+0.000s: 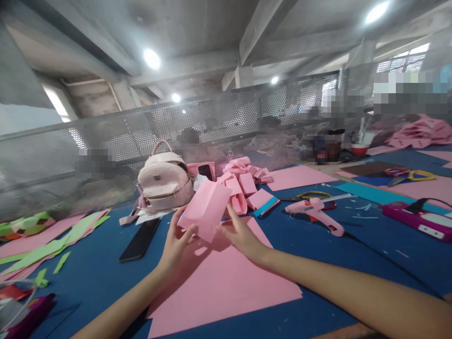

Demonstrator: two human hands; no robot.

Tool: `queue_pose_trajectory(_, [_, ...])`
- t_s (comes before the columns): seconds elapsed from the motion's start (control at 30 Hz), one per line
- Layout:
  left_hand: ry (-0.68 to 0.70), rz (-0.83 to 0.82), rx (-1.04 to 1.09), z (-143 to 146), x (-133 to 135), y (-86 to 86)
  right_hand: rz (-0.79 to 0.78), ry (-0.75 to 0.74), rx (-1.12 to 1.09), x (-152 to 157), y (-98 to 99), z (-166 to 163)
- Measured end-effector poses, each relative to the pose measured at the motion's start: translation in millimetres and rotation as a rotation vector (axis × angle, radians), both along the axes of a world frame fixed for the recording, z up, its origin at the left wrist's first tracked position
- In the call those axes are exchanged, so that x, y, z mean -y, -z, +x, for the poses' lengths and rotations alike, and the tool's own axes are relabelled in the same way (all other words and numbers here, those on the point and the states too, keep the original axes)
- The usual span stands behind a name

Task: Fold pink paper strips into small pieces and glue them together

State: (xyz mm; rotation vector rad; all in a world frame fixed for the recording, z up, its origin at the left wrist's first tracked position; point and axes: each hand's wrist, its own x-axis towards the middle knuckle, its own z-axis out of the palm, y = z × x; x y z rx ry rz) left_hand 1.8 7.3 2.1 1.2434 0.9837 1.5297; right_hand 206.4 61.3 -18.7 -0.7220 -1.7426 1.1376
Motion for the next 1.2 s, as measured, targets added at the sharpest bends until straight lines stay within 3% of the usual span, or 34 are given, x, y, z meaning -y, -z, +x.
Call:
queue_pose_trajectory(0.13, [-0.015,0.011,-0.036,-1.1,-2.7,5.7,-0.039,-0.13,0.005,1.6,0.2,-1.5])
queue_pose_trajectory(0.3, [0.044,-0.017,-0.023,-1.4,-5.1,9.7,-0.046,-0.061,0.054,2.7,-2.2,-1.4])
queue_pose_trajectory(0.6, [0.118,-0.038,0.019,4.1,-1.5,2.4,-0.052,-0.036,0.02,-6.3,-0.7,-0.3])
queue_pose_trajectory(0.77, [0.053,-0.117,-0.022,2.1,-0.4,3.8,-0.037,-0.049,0.026,-6.6,-0.4,0.3])
queue_pose_trajectory(0.93, [0.073,-0.179,0.031,2.0,-3.7,8.6,-0.008,-0.041,0.057,-4.9,-4.2,0.6])
queue_pose_trajectory(1.2, [0.201,-0.209,0.091,1.3,-6.6,14.0,0.043,0.02,0.135,-5.0,-2.7,2.4])
